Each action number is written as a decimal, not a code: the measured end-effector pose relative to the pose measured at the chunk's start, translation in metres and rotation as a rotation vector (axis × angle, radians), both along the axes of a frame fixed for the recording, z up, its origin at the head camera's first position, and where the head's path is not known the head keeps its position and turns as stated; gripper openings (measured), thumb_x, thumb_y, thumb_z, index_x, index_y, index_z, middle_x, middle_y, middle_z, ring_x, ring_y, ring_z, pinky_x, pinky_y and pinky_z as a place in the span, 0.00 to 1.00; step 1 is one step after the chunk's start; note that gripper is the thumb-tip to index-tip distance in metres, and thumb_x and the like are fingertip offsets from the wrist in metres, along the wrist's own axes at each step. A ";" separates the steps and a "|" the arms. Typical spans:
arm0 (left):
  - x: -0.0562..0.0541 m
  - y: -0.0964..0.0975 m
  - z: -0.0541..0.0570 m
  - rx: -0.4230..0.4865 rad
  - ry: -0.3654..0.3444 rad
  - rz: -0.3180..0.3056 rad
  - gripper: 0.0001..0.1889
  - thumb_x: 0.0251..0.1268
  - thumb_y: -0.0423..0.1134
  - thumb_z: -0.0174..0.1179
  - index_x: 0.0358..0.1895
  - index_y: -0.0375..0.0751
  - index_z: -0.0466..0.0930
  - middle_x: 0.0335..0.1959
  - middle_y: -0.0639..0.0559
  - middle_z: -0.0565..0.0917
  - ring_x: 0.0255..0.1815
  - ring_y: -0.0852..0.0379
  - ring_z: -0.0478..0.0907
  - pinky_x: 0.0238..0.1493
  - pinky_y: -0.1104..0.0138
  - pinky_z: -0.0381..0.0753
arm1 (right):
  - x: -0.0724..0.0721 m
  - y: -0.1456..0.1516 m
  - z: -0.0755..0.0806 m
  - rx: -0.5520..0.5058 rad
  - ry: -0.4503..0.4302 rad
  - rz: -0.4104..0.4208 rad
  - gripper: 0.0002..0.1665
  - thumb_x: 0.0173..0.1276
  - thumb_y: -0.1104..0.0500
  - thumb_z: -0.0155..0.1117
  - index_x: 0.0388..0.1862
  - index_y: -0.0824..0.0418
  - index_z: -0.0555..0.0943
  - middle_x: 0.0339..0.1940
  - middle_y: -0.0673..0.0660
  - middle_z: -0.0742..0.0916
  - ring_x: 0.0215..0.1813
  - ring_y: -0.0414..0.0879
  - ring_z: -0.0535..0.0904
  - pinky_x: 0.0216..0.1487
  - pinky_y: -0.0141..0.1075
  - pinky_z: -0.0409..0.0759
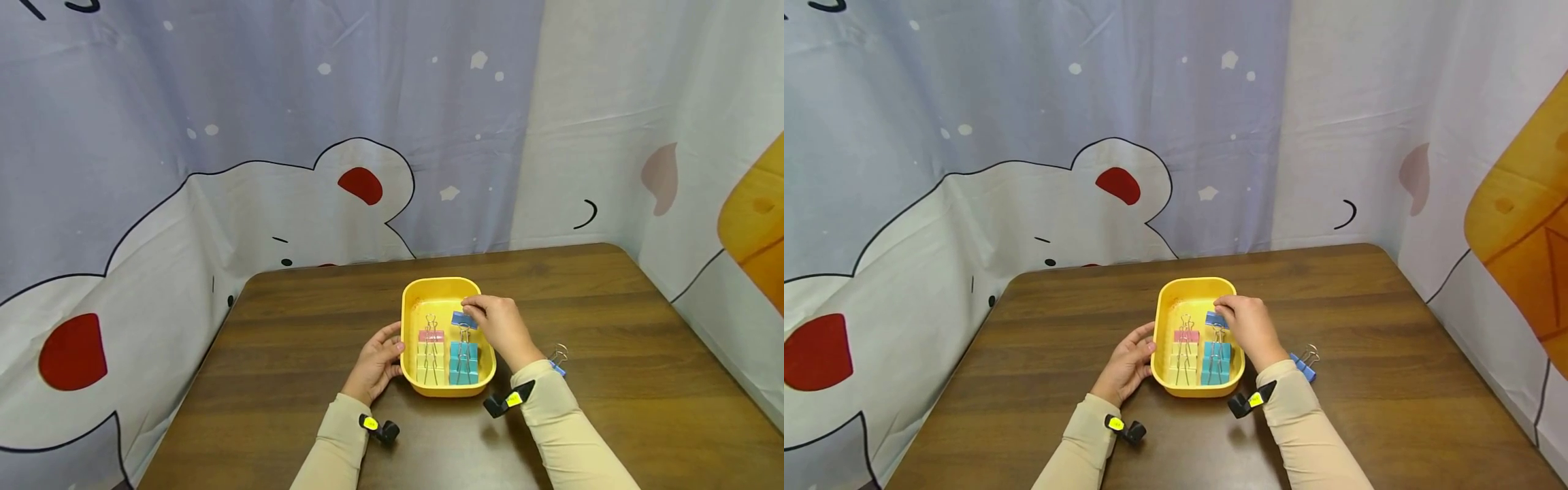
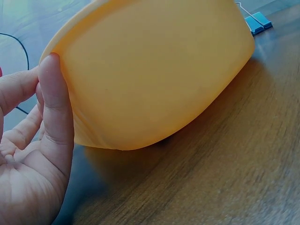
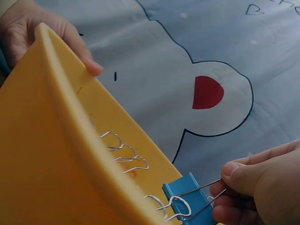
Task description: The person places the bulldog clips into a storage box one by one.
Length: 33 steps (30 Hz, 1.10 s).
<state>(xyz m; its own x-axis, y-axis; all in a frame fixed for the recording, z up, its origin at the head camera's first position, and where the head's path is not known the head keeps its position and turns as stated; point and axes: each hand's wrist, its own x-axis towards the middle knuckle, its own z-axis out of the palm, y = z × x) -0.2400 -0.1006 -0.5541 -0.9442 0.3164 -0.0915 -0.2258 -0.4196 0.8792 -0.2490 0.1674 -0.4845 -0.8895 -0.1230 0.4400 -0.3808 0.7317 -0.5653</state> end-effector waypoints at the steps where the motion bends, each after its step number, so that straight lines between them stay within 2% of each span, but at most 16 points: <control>1: 0.000 0.000 0.000 -0.001 0.000 0.000 0.27 0.74 0.24 0.52 0.75 0.35 0.61 0.50 0.44 0.79 0.35 0.56 0.81 0.24 0.69 0.85 | 0.000 -0.001 -0.001 0.010 0.009 0.001 0.08 0.69 0.62 0.69 0.45 0.63 0.89 0.42 0.59 0.90 0.44 0.55 0.87 0.49 0.50 0.86; 8: 0.000 0.001 0.000 0.008 0.001 -0.010 0.28 0.75 0.24 0.51 0.76 0.34 0.59 0.49 0.44 0.78 0.34 0.56 0.81 0.24 0.69 0.85 | -0.001 -0.004 -0.007 0.040 0.033 -0.007 0.06 0.66 0.63 0.72 0.41 0.61 0.89 0.39 0.56 0.89 0.42 0.52 0.86 0.48 0.47 0.86; 12: 0.000 0.001 0.000 0.015 -0.002 -0.012 0.28 0.75 0.24 0.51 0.76 0.34 0.59 0.49 0.43 0.78 0.33 0.56 0.81 0.24 0.69 0.85 | -0.001 -0.006 -0.008 0.123 0.043 0.021 0.05 0.64 0.63 0.73 0.39 0.61 0.89 0.36 0.54 0.89 0.42 0.52 0.84 0.51 0.48 0.84; 18: 0.000 0.001 0.001 0.017 -0.005 -0.010 0.28 0.75 0.23 0.51 0.76 0.33 0.58 0.48 0.44 0.78 0.33 0.57 0.81 0.24 0.70 0.85 | -0.001 -0.006 -0.011 0.251 0.099 0.012 0.03 0.63 0.60 0.74 0.34 0.59 0.90 0.31 0.53 0.90 0.49 0.58 0.80 0.68 0.62 0.66; 24: 0.000 0.001 0.001 0.021 -0.001 -0.008 0.29 0.75 0.23 0.50 0.76 0.32 0.58 0.48 0.43 0.78 0.34 0.57 0.81 0.23 0.70 0.85 | -0.001 -0.006 -0.012 0.263 0.027 -0.029 0.03 0.66 0.60 0.72 0.37 0.56 0.91 0.37 0.53 0.91 0.58 0.59 0.78 0.75 0.67 0.48; 33: -0.001 0.001 -0.001 0.014 0.004 -0.001 0.28 0.75 0.23 0.50 0.76 0.33 0.59 0.49 0.43 0.78 0.35 0.57 0.81 0.24 0.69 0.85 | -0.002 -0.006 -0.013 0.228 0.003 -0.043 0.06 0.67 0.61 0.71 0.41 0.55 0.91 0.37 0.51 0.91 0.61 0.60 0.77 0.75 0.69 0.43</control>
